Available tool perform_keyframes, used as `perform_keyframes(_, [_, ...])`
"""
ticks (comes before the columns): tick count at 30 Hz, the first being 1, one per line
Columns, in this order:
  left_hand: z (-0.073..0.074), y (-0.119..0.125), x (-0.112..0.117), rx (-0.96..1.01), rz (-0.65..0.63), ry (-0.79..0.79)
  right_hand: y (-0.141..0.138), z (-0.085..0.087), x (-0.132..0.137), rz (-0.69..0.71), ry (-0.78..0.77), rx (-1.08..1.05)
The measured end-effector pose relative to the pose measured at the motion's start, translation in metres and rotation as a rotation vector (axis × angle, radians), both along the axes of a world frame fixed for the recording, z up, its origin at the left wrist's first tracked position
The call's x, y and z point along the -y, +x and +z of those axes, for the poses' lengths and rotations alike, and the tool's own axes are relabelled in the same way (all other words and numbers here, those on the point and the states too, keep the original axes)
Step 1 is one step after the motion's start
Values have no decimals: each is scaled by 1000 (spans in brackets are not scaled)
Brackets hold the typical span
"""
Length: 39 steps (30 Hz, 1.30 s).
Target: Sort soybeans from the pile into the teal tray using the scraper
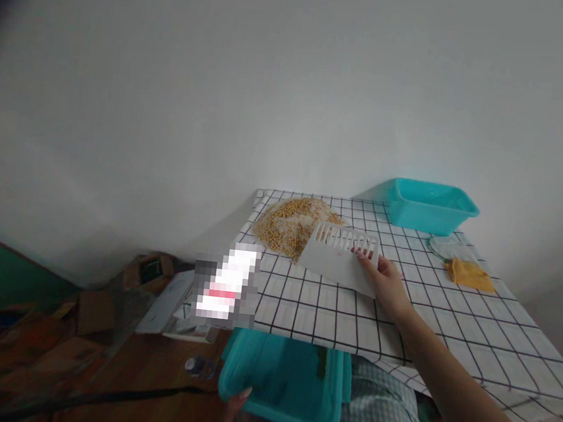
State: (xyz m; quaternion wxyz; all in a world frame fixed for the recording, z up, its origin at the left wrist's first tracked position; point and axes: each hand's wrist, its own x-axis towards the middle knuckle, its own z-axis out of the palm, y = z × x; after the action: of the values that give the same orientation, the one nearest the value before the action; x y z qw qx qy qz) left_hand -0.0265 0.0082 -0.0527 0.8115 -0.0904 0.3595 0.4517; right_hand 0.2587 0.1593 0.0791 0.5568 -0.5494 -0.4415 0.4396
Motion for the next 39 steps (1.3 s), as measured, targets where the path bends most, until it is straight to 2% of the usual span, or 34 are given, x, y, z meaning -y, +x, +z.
perform_keyframes(5, [-4, 2, 1, -33, 11, 4, -3, 2, 0, 21, 14, -4])
perform_keyframes(11, [-1, 2, 1, 4, 40, -22, -5, 4, 1, 48, 20, 18])
perform_keyframes(20, [1, 1, 2, 19, 32, 52, -7, 4, 2, 86, 55, 34])
perform_keyframes(28, [11, 2, 1, -18, 22, 14, -10, 11, 8, 318, -27, 99])
perform_keyframes(35, [10, 2, 1, 3, 57, 14, -14, 12, 15, 535, -165, 45])
perform_keyframes(39, [16, 3, 0, -29, 29, 28, -15, 14, 21, 578, -236, 45])
